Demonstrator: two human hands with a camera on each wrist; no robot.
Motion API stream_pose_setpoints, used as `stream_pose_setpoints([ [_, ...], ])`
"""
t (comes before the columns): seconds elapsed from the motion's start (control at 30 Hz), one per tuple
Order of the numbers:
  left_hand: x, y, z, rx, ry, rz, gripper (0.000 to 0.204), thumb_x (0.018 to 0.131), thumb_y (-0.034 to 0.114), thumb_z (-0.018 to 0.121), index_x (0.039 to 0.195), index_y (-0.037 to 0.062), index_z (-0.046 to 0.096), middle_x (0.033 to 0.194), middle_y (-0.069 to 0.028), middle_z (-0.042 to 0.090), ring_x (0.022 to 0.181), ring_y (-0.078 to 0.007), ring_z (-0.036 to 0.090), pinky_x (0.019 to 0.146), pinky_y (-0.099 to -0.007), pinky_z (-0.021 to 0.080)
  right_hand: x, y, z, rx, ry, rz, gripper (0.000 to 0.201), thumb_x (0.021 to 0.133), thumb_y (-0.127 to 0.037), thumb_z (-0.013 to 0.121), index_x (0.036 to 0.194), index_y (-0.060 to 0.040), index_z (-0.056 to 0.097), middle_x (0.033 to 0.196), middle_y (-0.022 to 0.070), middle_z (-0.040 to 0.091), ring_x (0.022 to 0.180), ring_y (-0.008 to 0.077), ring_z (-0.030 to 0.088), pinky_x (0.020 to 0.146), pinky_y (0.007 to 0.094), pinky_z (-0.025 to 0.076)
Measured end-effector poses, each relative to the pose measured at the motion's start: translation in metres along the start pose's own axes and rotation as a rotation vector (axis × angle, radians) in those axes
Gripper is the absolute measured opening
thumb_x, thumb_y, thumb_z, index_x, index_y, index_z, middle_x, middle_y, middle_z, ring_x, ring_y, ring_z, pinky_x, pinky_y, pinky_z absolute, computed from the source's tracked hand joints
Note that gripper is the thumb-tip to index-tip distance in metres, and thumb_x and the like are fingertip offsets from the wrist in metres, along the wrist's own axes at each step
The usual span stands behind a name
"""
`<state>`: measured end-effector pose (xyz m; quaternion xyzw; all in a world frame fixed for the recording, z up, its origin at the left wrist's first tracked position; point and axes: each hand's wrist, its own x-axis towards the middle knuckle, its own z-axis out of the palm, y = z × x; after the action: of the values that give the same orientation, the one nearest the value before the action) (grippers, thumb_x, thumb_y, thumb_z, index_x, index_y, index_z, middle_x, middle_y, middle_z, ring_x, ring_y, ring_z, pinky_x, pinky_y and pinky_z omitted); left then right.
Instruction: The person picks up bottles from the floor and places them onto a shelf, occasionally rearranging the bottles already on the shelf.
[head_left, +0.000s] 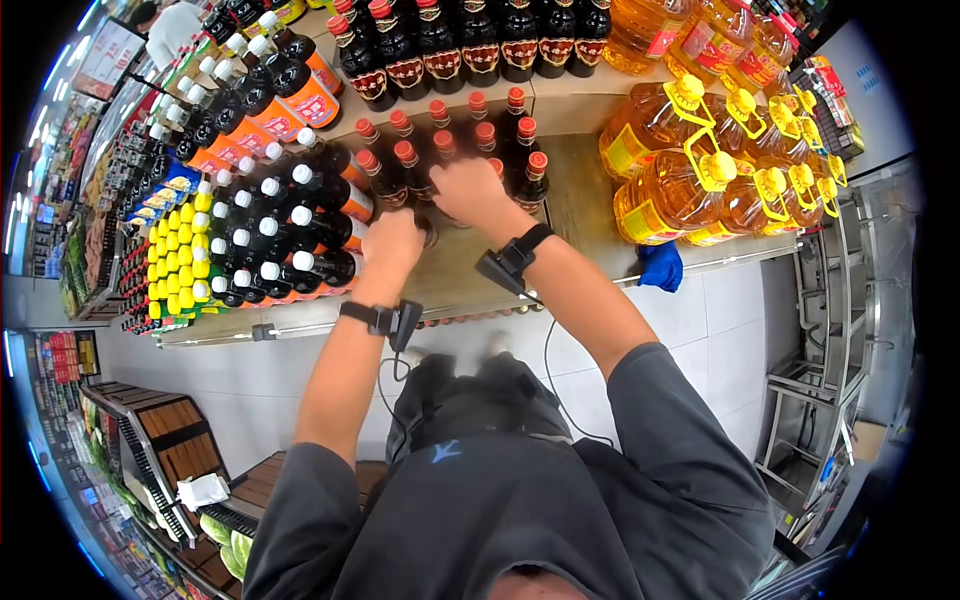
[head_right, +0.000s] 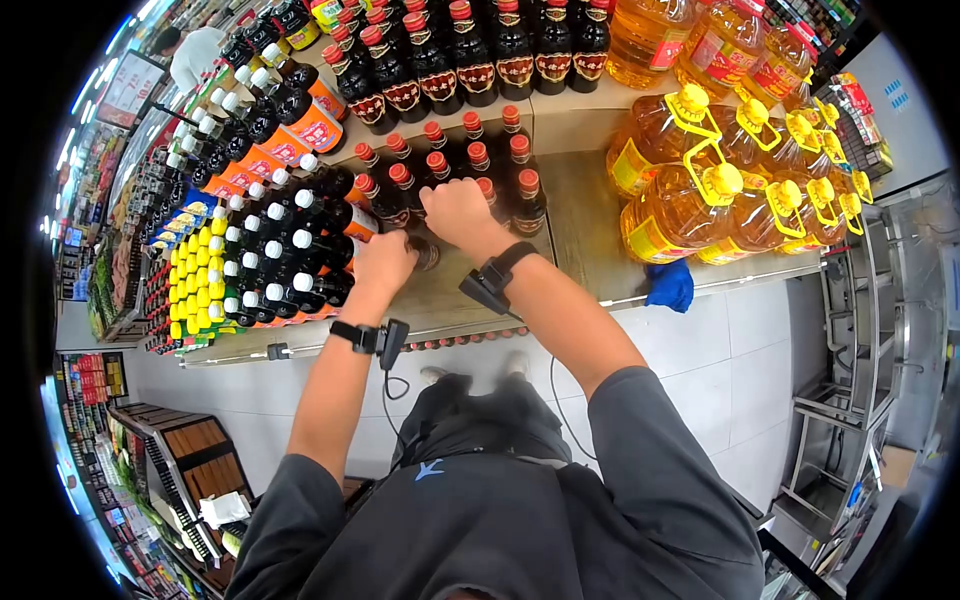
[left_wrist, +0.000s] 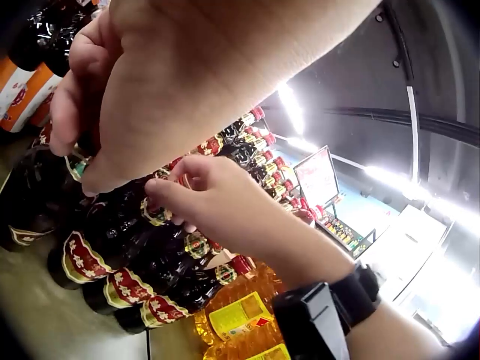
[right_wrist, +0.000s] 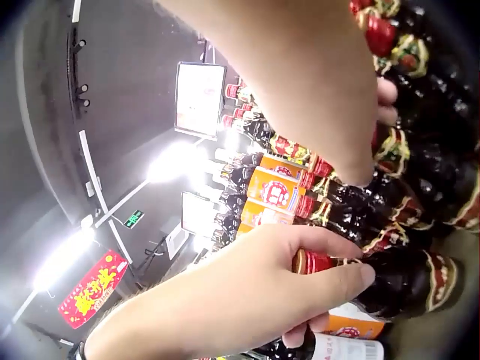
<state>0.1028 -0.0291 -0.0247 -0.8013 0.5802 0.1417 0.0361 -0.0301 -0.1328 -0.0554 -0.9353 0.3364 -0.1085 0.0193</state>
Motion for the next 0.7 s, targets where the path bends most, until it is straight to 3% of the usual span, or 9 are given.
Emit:
stream_pose_setpoints([
  [0.07, -0.016, -0.004, 0.005, -0.04, 0.002, -0.022, 0.027, 0.083, 0.027, 0.066, 0.102, 0.0091, 0.072, 0.096, -0.0202, 0.071, 0.093, -0.0381, 0.069, 0.082, -0.0474, 0.056, 0.001, -0.005, 0.006, 0.035, -0.054, 0.046, 0.015, 0.084, -0.019, 0.059, 0.093, -0.0103, 0.068, 0.079, 0.0074, 0.072, 0.074, 0.0255, 0.072, 0.065, 0.0381, 0.054],
  [0.1, -0.023, -0.008, 0.007, -0.056, -0.019, -0.001, 0.033, 0.083, 0.029, 0.066, 0.111, 0.0122, 0.072, 0.098, -0.0199, 0.071, 0.094, -0.0387, 0.068, 0.082, -0.0481, 0.056, 0.0, -0.007, 0.008, 0.051, -0.083, 0.069, 0.016, 0.084, -0.019, 0.059, 0.093, -0.0103, 0.069, 0.08, 0.0076, 0.073, 0.074, 0.0257, 0.072, 0.063, 0.038, 0.055],
  [0.2, -0.044, -0.015, 0.023, -0.13, 0.03, -0.03, 0.042, 0.084, 0.031, 0.065, 0.122, 0.0143, 0.068, 0.099, -0.0197, 0.071, 0.092, -0.0393, 0.068, 0.081, -0.0485, 0.056, 0.001, -0.011, 0.006, 0.033, -0.138, 0.095, 0.017, 0.082, -0.019, 0.06, 0.09, -0.0103, 0.072, 0.08, 0.009, 0.073, 0.074, 0.026, 0.073, 0.061, 0.037, 0.057],
  [0.3, -0.061, -0.014, 0.025, -0.15, 0.056, -0.059, 0.041, 0.086, 0.026, 0.061, 0.123, 0.0092, 0.064, 0.089, -0.0185, 0.072, 0.085, -0.0376, 0.07, 0.075, -0.0488, 0.056, -0.009, -0.015, -0.005, 0.067, -0.197, 0.063, 0.016, 0.081, -0.021, 0.062, 0.085, -0.0097, 0.074, 0.077, 0.0117, 0.072, 0.072, 0.0272, 0.072, 0.061, 0.0382, 0.057],
  [0.4, -0.073, -0.024, 0.036, -0.201, 0.095, -0.042, 0.045, 0.087, 0.026, 0.061, 0.128, 0.0082, 0.062, 0.083, -0.0145, 0.072, 0.081, -0.0358, 0.07, 0.072, -0.0481, 0.056, -0.034, -0.018, -0.001, 0.152, -0.078, 0.057, 0.02, 0.078, -0.024, 0.065, 0.084, -0.0072, 0.073, 0.075, 0.0142, 0.071, 0.072, 0.0287, 0.072, 0.062, 0.0386, 0.057],
  [0.5, -0.082, -0.03, 0.033, -0.281, 0.023, -0.09, 0.047, 0.087, 0.027, 0.062, 0.131, 0.0082, 0.061, 0.081, -0.0118, 0.072, 0.08, -0.0332, 0.07, 0.073, -0.0464, 0.056, -0.055, -0.026, 0.003, 0.232, -0.016, 0.156, 0.024, 0.077, -0.029, 0.066, 0.083, -0.0064, 0.072, 0.074, 0.0164, 0.07, 0.071, 0.0323, 0.071, 0.065, 0.0411, 0.057],
  [0.6, -0.09, -0.049, 0.052, -0.33, 0.094, -0.054, 0.047, 0.087, 0.03, 0.064, 0.13, 0.0131, 0.063, 0.082, -0.0195, 0.07, 0.078, -0.0391, 0.067, 0.071, -0.0488, 0.054, -0.074, -0.037, 0.006, 0.391, 0.04, 0.374, 0.025, 0.078, -0.029, 0.067, 0.087, -0.0064, 0.073, 0.074, 0.0179, 0.069, 0.072, 0.0357, 0.069, 0.068, 0.0437, 0.057],
  [0.7, -0.1, -0.072, 0.072, -0.378, 0.157, 0.022, 0.046, 0.087, 0.024, 0.066, 0.13, 0.0073, 0.063, 0.072, -0.0144, 0.068, 0.068, -0.0298, 0.068, 0.067, -0.04, 0.053, -0.093, -0.043, 0.019, 0.501, 0.234, 0.425, 0.027, 0.079, -0.029, 0.068, 0.094, -0.0064, 0.074, 0.074, 0.0189, 0.069, 0.071, 0.0375, 0.068, 0.069, 0.0454, 0.056],
])
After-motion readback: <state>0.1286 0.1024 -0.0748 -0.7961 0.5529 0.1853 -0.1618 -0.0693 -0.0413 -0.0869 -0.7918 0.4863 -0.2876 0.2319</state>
